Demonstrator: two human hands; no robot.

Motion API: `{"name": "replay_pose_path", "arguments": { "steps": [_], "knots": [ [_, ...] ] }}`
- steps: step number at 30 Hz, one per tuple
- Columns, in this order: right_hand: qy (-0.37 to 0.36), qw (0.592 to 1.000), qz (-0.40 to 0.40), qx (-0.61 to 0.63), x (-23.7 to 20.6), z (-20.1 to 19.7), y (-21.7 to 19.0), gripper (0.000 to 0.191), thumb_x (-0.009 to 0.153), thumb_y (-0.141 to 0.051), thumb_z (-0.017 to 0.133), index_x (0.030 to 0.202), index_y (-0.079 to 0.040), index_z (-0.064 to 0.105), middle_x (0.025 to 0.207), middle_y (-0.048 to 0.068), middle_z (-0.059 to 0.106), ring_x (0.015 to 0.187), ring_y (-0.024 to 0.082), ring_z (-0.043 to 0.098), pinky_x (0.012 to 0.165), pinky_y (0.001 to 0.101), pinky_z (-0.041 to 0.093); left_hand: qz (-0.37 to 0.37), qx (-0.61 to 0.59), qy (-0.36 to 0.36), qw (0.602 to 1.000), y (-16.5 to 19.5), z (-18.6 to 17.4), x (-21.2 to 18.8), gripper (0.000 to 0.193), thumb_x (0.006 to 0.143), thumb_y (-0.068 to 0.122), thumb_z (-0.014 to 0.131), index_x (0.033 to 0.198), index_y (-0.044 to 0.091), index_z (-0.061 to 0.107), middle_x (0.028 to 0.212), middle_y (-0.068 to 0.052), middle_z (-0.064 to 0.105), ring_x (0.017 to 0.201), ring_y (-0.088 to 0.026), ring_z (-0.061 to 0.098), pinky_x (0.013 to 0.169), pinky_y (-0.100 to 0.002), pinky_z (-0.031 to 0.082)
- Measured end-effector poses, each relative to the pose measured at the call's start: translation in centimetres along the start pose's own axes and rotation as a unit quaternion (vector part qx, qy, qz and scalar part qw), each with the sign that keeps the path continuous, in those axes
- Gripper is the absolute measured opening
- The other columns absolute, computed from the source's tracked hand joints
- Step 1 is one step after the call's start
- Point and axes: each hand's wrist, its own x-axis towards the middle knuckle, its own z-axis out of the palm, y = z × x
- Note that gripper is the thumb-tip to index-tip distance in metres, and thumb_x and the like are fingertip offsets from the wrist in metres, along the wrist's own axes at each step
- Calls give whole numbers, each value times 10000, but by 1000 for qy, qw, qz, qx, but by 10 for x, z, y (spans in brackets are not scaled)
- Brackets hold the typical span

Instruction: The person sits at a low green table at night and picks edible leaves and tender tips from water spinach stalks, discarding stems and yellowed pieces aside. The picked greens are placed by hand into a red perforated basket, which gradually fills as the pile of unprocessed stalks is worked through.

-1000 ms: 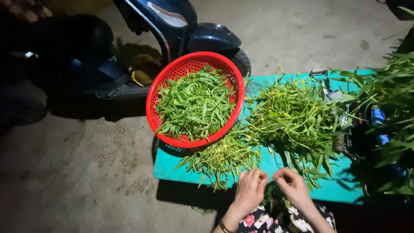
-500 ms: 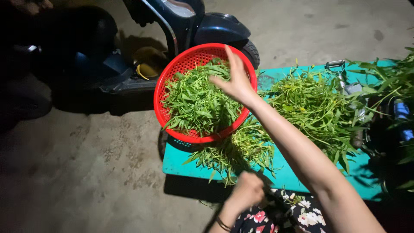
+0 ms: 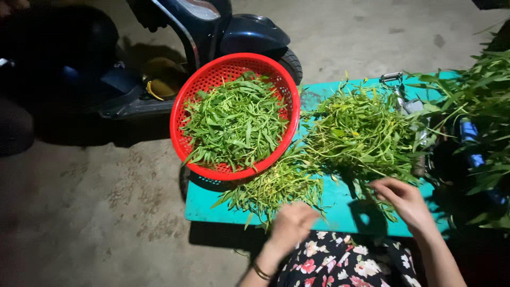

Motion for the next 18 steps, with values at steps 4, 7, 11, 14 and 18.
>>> {"name": "replay_pose_path", "arguments": {
  "steps": [4,7,11,14,18],
  "knots": [
    [74,996,22,41,-40,-24,24,238,977,-150,654,1084,28,769,1056,93,781,938,155,675,848,307,524,-31,188,96,977,-17,-45,35,415,744,154,738,1138,27,758,1144,-162,722,1023,-301,683,865,-394,521],
    [64,997,21,32,-43,-13,17,251,919,-147,690,1110,-4,768,1065,100,788,933,166,704,835,316,552,-95,220,96,966,-17,-37,44,421,789,98,767,1201,14,731,1190,-199,684,1038,-306,645,851,-432,473],
    [-60,996,-11,-70,-24,38,1,209,872,-157,722,1027,-53,813,1001,53,821,876,130,740,784,274,581,-11,157,-32,987,-14,13,57,267,875,88,739,1138,129,744,1207,-43,717,1110,-226,653,942,-389,467],
    [-87,995,2,-49,-13,71,-7,179,888,-147,726,1000,-27,798,873,49,804,748,121,693,693,274,556,10,170,-97,981,-21,31,80,337,765,64,748,1094,130,764,1131,-34,723,1065,-259,633,890,-403,447],
    [-68,997,-23,19,-11,86,-15,162,890,-133,727,974,-9,788,850,32,790,766,84,677,698,256,541,-15,184,-125,975,-22,25,100,184,788,153,790,972,148,788,942,-37,721,992,-248,633,848,-412,414]
  ]
}}
